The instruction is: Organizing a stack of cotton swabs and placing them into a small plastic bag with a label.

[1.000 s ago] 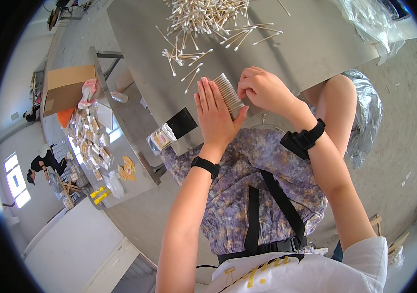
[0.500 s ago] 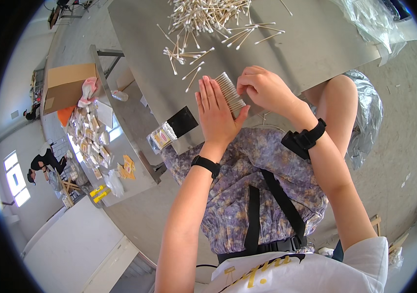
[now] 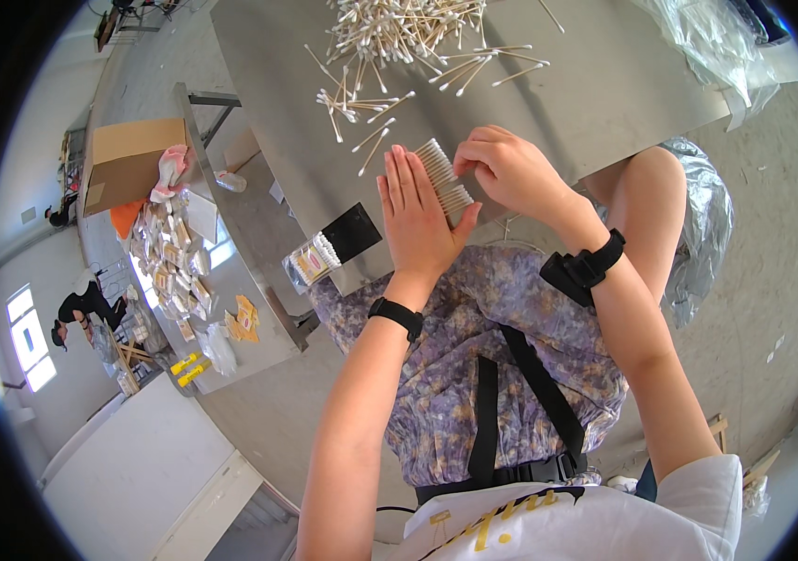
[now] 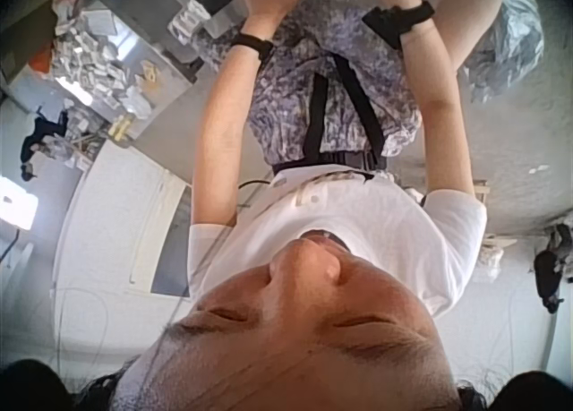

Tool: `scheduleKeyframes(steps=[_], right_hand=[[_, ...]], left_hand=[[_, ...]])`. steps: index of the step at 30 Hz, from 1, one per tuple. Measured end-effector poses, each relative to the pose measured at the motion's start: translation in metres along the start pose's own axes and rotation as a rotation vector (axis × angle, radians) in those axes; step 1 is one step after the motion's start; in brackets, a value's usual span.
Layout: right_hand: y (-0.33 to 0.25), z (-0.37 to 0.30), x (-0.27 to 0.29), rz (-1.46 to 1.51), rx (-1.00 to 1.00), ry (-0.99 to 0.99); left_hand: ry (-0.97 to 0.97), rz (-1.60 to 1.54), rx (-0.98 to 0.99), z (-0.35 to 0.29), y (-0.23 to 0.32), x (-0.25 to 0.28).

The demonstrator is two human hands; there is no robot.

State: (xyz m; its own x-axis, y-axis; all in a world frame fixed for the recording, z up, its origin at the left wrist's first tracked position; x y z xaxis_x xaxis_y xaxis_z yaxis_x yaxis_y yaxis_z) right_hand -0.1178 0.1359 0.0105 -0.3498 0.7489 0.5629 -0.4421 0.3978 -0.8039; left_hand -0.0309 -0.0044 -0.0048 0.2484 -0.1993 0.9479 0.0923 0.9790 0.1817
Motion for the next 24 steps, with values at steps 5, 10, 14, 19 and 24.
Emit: scheduleKeyframes(steps=[5, 10, 14, 19, 24], right_hand=[[-0.0022, -0.0003, 0.0, -0.016, 0.025, 0.055], [0.0004, -0.0012, -0.0015, -0.059, 0.023, -0.021], [-0.0028, 0.0013, -0.0026, -0.057, 0.05, 0.044], [-0.0015, 0.0031, -0.0034, -0.055, 0.08, 0.128], [-0.0023, 0.0028, -0.0036, -0.058, 0.077, 0.083]], left_hand=[[-0.007, 0.009, 0.003, -0.0003, -0.0004, -0.0001], [-0.006, 0.01, 0.0, 0.0, -0.0002, -0.0001], [-0.005, 0.01, 0.002, -0.0004, -0.0007, 0.0003], [-0.003, 0.008, 0.002, -0.0001, 0.0, -0.0004], [0.001, 0.009, 0.003, -0.0004, -0.0007, 0.0013]])
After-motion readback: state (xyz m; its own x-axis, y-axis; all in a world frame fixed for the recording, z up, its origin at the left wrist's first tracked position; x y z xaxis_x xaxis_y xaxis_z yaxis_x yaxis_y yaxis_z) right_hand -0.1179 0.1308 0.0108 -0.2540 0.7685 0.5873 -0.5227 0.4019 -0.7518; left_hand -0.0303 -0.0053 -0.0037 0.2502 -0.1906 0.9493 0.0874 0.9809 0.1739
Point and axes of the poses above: each hand's wrist, its own z-axis towards the middle knuckle, its own x-axis out of the back of the hand, y = z × x, the point moved 4 cm from there along z, towards the middle knuckle, and after that the axes turned 6 degrees about y, right-handed, at the moved point
